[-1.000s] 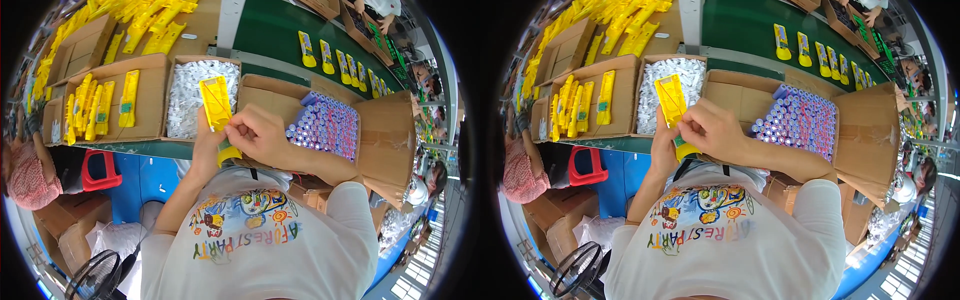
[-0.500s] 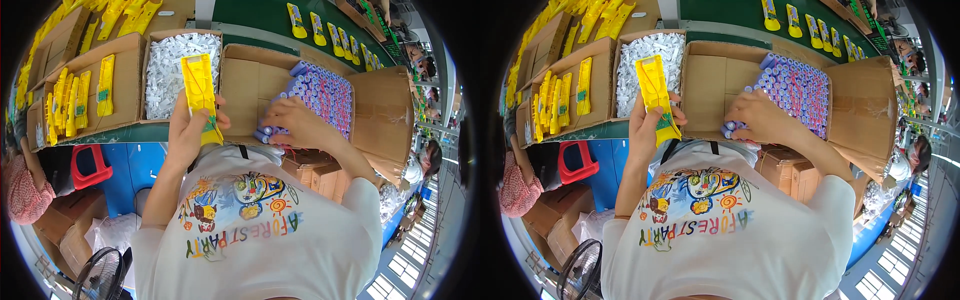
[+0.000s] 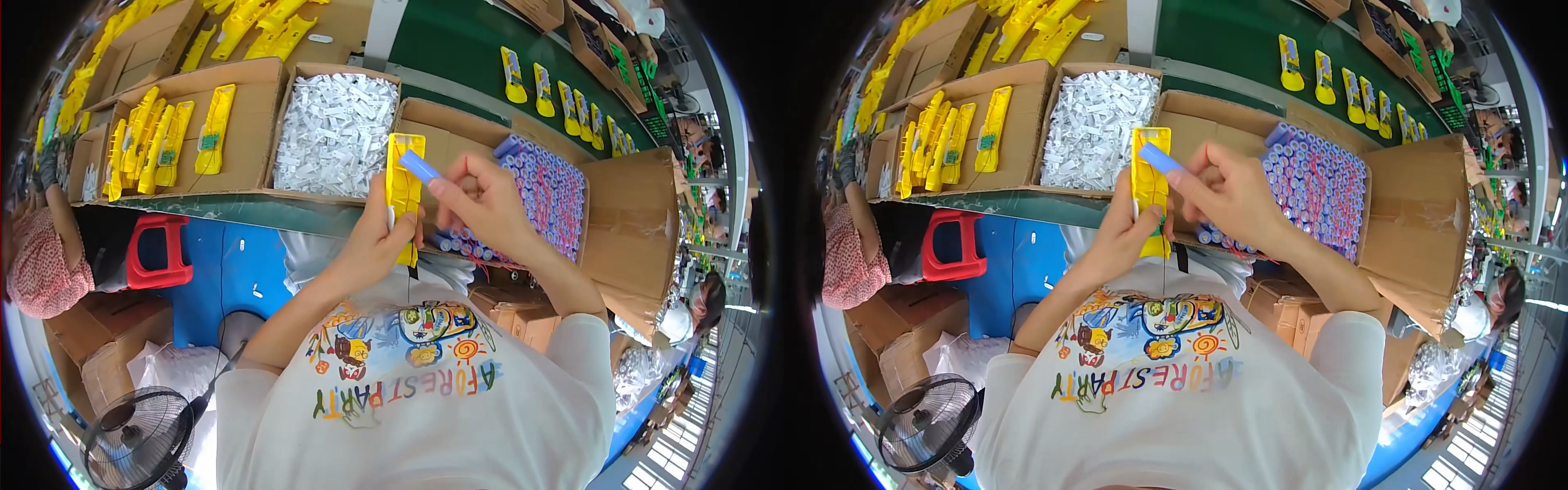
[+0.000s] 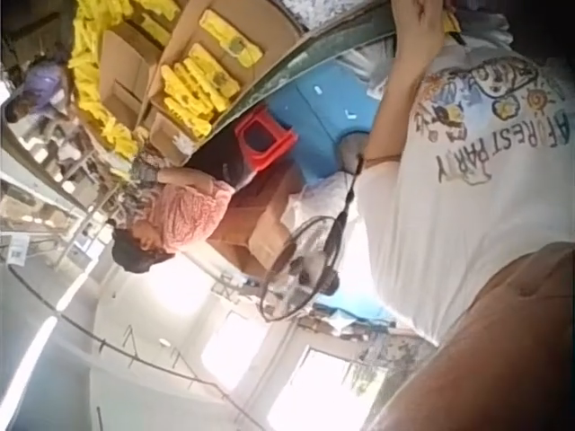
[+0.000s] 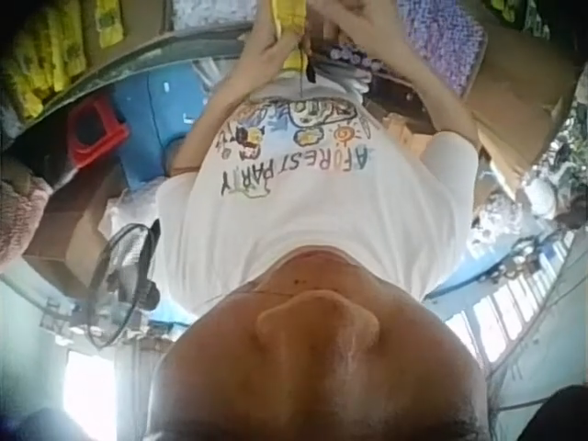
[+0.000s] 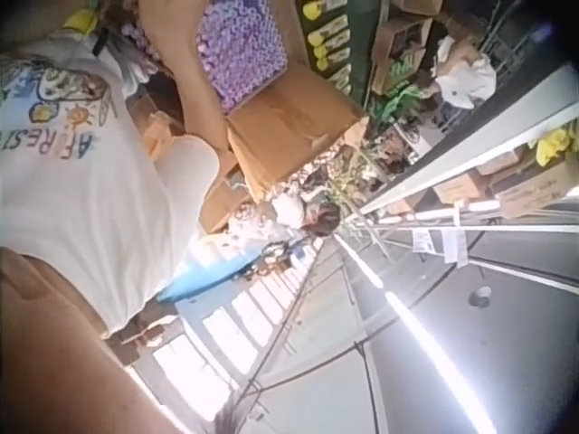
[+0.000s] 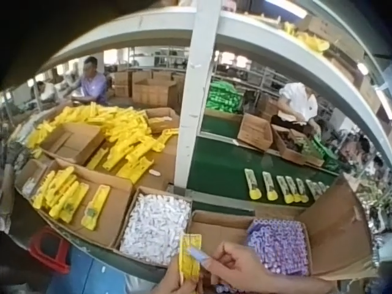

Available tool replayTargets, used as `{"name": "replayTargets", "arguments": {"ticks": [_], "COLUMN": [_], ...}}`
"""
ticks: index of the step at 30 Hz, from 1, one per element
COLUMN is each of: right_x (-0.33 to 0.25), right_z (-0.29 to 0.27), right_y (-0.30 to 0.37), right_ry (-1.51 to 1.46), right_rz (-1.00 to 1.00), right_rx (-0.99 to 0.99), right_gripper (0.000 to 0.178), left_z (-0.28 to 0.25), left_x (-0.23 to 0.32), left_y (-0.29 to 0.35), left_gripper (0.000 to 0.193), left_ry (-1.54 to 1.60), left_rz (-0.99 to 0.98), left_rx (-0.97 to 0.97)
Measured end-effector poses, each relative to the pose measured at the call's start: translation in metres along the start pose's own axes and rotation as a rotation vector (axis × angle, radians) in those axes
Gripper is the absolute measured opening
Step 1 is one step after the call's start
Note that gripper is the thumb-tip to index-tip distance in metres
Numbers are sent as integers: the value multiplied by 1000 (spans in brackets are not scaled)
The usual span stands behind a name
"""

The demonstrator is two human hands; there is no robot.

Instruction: Manually assemble small electronic devices by inserting batteries and internal components into yellow plastic housings on a production line.

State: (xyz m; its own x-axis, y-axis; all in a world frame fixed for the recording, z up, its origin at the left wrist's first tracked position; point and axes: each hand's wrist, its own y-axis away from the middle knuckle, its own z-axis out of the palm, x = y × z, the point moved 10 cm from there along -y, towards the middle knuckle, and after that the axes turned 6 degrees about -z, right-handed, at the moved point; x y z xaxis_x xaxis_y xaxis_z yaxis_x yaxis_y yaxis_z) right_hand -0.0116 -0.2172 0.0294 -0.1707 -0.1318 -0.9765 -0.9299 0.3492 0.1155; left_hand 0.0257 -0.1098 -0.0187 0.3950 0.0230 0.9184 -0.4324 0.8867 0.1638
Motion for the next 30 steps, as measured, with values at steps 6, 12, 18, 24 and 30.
{"name": "replayTargets", "arguments": {"ticks": [6,12,18,24,30], "right_x": [19,11,-2,-4,2], "right_z": [31,85,117,98,122], "right_y": [-21,-67,-106,-116,-103], "right_ry": [47,-70,817,545,830], "right_rz": [163,-29,-724,-472,-727], "right_rx": [-240,-480,-632,-516,-606], "right_gripper": [26,26,14,10,11], "left_z": [-8,-49,-121,-100,-99], "left_x": [10,22,29,16,16], "left_y": [0,12,37,38,37], "left_gripper": [55,52,44,43,37], "left_ry": [-161,71,498,530,597], "left_rz": [68,-5,92,-7,22], "left_rx": [55,105,399,339,324]}}
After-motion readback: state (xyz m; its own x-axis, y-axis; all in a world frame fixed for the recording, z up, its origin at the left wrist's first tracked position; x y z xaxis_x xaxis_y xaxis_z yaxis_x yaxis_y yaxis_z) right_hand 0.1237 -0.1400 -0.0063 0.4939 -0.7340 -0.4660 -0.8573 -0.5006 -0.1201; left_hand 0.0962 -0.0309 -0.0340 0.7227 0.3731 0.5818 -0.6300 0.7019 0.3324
